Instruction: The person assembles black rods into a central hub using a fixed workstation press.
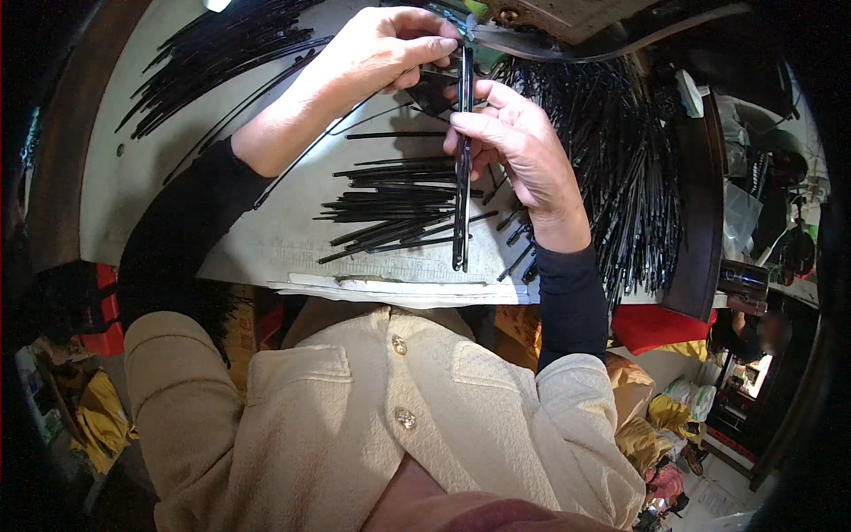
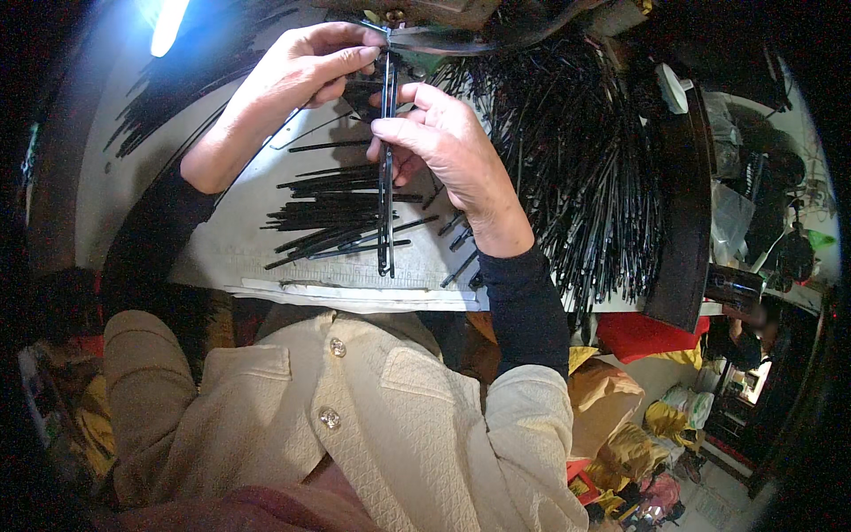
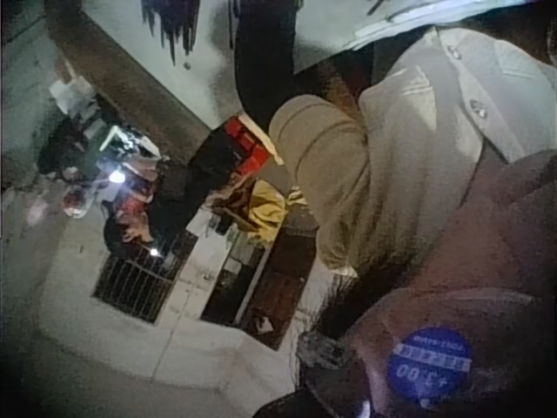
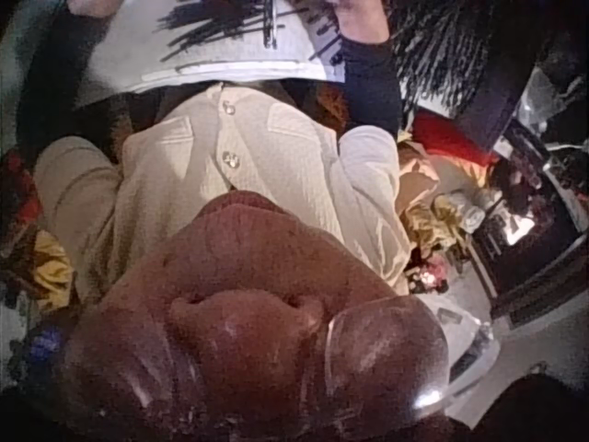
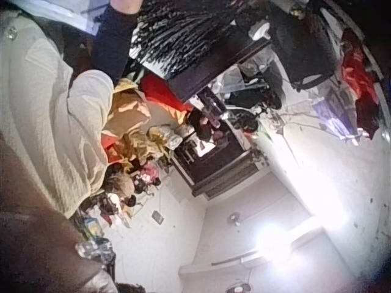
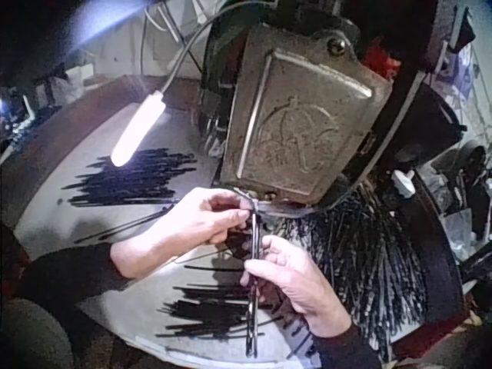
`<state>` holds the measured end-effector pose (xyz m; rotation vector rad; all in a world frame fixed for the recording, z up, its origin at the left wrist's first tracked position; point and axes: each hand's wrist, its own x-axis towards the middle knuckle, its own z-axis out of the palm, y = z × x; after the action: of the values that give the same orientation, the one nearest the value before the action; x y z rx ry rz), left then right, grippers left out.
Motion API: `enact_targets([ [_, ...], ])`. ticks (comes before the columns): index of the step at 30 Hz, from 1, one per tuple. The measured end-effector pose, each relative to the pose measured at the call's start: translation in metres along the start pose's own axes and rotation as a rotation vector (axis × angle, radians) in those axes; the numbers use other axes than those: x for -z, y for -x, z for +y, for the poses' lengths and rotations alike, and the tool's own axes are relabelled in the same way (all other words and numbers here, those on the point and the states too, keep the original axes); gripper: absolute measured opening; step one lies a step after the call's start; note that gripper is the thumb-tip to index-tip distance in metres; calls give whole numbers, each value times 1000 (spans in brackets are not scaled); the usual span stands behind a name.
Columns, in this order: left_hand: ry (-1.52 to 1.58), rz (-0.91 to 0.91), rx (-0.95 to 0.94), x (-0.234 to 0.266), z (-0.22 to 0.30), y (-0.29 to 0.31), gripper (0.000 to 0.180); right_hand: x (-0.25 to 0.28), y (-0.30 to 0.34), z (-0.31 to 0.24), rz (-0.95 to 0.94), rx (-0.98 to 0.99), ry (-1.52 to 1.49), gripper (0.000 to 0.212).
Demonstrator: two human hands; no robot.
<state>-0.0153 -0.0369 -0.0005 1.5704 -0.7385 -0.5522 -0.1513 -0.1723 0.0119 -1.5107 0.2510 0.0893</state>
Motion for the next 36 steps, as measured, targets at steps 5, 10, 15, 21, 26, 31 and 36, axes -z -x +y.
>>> enact_targets([
  [5, 41, -70, 139, 10, 0, 2, 28, -1, 1, 0, 39, -27, -41, 31],
  [10, 3, -38, 175, 4, 8, 4, 30, 0, -1, 2, 70, -17, -79, 21],
  [15, -6, -85, 118, 9, 7, 7, 32, -1, -4, 5, 101, 36, -79, 21],
  [21, 3, -186, 122, 9, 15, 7, 27, 1, -6, 6, 120, 84, -206, 23],
  [26, 87, -220, 190, 6, 12, 10, 25, -2, -9, 6, 113, 95, -210, 22],
  [31, 60, -248, 150, 4, 14, 11, 27, -3, -10, 3, 114, 91, -206, 23],
  [36, 46, -238, 159, 6, 13, 9, 27, -4, -12, 1, 129, 92, -199, 22],
])
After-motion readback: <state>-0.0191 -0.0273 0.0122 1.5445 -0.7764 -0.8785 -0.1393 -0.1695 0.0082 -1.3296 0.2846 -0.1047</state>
